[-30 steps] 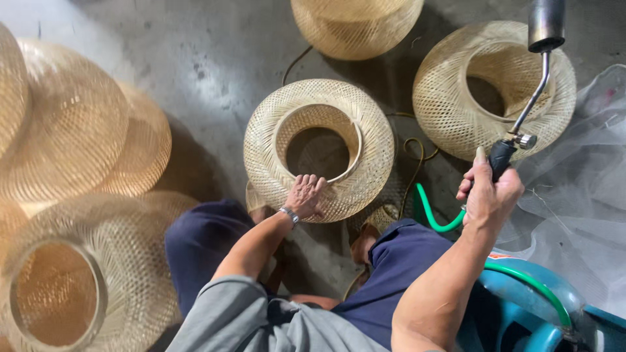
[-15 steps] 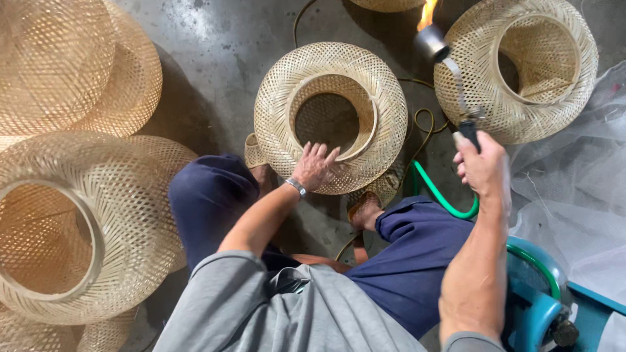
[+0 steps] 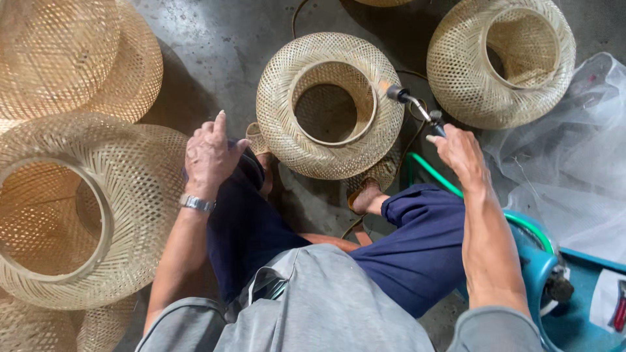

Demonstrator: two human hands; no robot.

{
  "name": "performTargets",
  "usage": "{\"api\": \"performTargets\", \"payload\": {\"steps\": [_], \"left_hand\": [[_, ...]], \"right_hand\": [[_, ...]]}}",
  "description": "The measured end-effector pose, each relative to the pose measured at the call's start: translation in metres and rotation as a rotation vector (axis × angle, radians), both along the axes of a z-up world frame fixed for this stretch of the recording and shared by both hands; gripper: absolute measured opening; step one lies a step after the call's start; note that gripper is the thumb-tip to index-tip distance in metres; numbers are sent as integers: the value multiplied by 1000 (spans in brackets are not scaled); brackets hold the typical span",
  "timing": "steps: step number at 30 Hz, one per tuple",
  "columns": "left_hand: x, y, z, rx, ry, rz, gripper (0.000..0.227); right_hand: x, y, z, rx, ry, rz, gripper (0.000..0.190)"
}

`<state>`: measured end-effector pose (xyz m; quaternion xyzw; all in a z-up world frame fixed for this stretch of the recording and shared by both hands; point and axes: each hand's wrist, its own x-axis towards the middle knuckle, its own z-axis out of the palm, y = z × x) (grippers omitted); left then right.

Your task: The person uses a handheld blowtorch to apply heat to the surface of woven bamboo baskets. They rotate the basket with one hand while directing the flame with the other, treating the exterior and interior surfaces. The person works on multiple baskets, moving from one to the next.

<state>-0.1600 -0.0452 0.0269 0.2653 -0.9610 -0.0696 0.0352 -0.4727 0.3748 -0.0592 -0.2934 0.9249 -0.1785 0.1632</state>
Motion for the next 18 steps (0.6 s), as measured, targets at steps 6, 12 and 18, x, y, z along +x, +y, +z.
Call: {"api": "performTargets", "payload": {"steps": [6, 12, 18], "left_hand": [[-1, -1, -17, 82, 30, 24, 72], [-3, 6, -25, 88, 98, 26, 67], [-12, 18, -26, 80, 87, -20, 62]], "right_hand": [[-4, 7, 2, 92, -35, 12, 39], [-9, 28, 5, 165, -77, 8, 41], [0, 48, -2, 253, -137, -90, 43]]}}
